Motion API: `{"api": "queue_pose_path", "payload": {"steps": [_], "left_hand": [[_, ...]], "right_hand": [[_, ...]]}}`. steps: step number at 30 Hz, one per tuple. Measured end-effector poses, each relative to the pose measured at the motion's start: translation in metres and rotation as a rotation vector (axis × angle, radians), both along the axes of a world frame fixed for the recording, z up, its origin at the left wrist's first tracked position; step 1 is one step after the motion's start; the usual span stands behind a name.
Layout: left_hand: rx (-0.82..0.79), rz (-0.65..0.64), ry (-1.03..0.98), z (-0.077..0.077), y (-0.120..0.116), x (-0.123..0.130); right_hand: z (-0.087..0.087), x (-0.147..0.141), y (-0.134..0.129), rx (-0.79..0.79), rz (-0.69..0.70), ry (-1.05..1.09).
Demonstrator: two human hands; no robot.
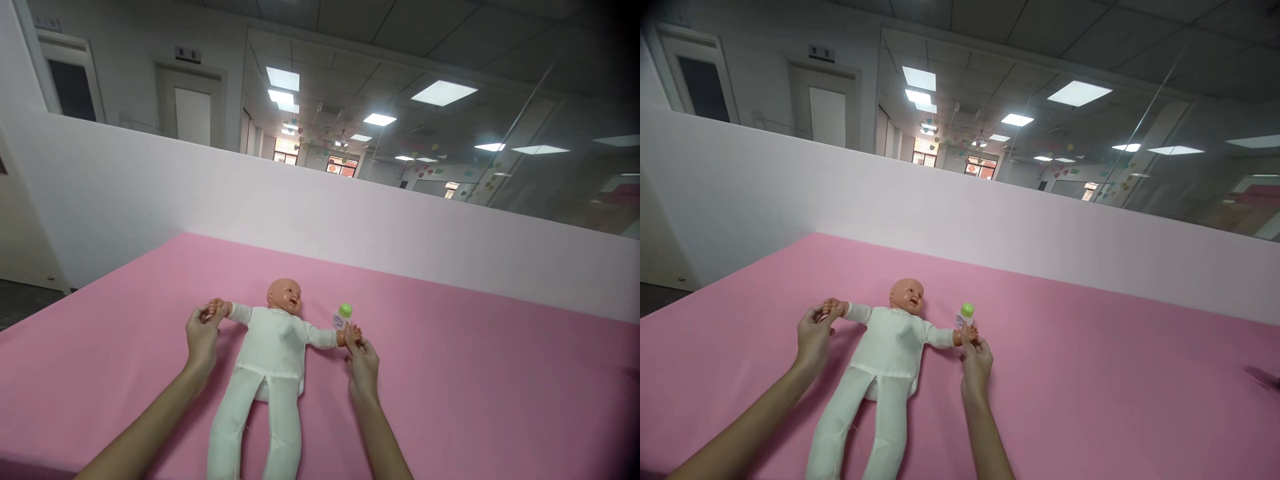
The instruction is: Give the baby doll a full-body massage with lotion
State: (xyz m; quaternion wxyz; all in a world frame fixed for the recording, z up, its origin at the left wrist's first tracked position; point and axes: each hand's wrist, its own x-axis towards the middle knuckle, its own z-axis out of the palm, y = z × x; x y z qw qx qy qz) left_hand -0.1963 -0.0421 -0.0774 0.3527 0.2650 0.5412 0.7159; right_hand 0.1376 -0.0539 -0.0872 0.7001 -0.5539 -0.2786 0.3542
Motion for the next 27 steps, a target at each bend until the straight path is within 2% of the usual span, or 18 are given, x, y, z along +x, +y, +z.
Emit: {"api": "queue_pose_path", "payload": {"steps": [2,4,6,9,12,14,17,21,23,27], "left_hand": [[0.123,-0.063,0.23,0.006,-0.007,0.012],[0.202,-0.147,0.457,0.004,-0.013,0.024],[0.267,-0.25,0.707,-0.004,-0.018,0.032],[0.371,-0.389,1.078,-0.019,-0.022,0.04],[0.397,-0.459,1.282,-0.024,-0.023,0.043],[0.395,-0.485,1.309,-0.022,-0.022,0.043],[0.355,-0.463,1.134,-0.014,-0.019,0.037],[0.202,-0.266,0.559,-0.006,-0.01,0.018],[0.126,-0.174,0.283,-0.01,-0.004,0.004],[-0.117,-0.056,-0.182,-0.028,0.005,-0.022]], "right_hand": [[0.009,-0.018,-0.008,0.083,0.021,-0.158],[0.012,-0.037,-0.015,0.148,0.069,-0.326],[0.008,-0.055,-0.023,0.211,0.139,-0.535],[-0.009,-0.075,-0.033,0.36,0.277,-0.946],[-0.023,-0.086,-0.039,0.527,0.327,-1.28],[-0.024,-0.086,-0.039,0.561,0.339,-1.334],[-0.014,-0.076,-0.032,0.468,0.354,-1.121],[0.0,-0.045,-0.016,0.213,0.16,-0.582],[-0.002,-0.026,-0.009,0.111,0.082,-0.352],[-0.021,0.007,0.002,-0.069,-0.018,0.006]]}}
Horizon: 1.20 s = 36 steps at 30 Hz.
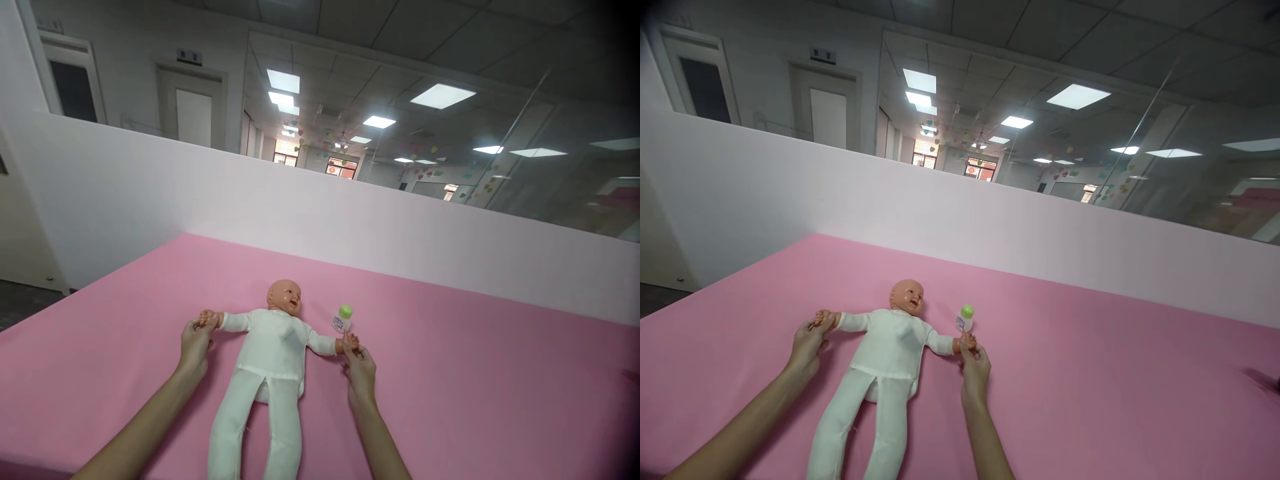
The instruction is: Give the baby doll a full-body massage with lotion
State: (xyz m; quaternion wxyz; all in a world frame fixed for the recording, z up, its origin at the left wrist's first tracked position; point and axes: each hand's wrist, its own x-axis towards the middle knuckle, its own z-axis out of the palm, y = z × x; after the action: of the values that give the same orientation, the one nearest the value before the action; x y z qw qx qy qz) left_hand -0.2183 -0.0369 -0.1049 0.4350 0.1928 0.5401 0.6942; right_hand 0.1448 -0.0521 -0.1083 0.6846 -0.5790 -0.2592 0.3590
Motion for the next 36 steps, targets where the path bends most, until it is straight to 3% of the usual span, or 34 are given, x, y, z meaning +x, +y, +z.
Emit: {"api": "queue_pose_path", "payload": {"steps": [4,8,12,15,20,23,26,29,32,36], "left_hand": [[-0.108,0.059,-0.22,-0.007,0.006,-0.012],[0.023,0.078,-0.01,0.01,0.002,0.0],[0.275,-0.017,0.412,0.029,-0.012,0.031],[0.383,-0.179,0.718,0.028,-0.022,0.055],[0.564,-0.365,1.211,0.01,-0.029,0.072],[0.565,-0.404,1.364,0.004,-0.029,0.071],[0.592,-0.447,1.481,0.002,-0.028,0.071],[0.59,-0.453,1.561,0.005,-0.028,0.071],[0.549,-0.421,1.498,0.014,-0.024,0.062],[0.385,-0.191,1.197,0.029,-0.012,0.029]], "right_hand": [[-0.013,0.015,0.005,-0.009,-0.012,0.203],[-0.005,0.004,0.003,0.059,-0.065,0.097],[0.015,-0.029,-0.007,0.2,-0.015,-0.199],[0.024,-0.056,-0.018,0.298,0.11,-0.462],[0.011,-0.086,-0.033,0.591,0.331,-1.078],[-0.001,-0.093,-0.038,0.723,0.357,-1.369],[-0.004,-0.095,-0.039,0.747,0.345,-1.497],[0.002,-0.092,-0.038,0.744,0.391,-1.456],[0.015,-0.08,-0.034,0.621,0.408,-1.239],[0.031,-0.041,-0.018,0.302,0.197,-0.805]]}}
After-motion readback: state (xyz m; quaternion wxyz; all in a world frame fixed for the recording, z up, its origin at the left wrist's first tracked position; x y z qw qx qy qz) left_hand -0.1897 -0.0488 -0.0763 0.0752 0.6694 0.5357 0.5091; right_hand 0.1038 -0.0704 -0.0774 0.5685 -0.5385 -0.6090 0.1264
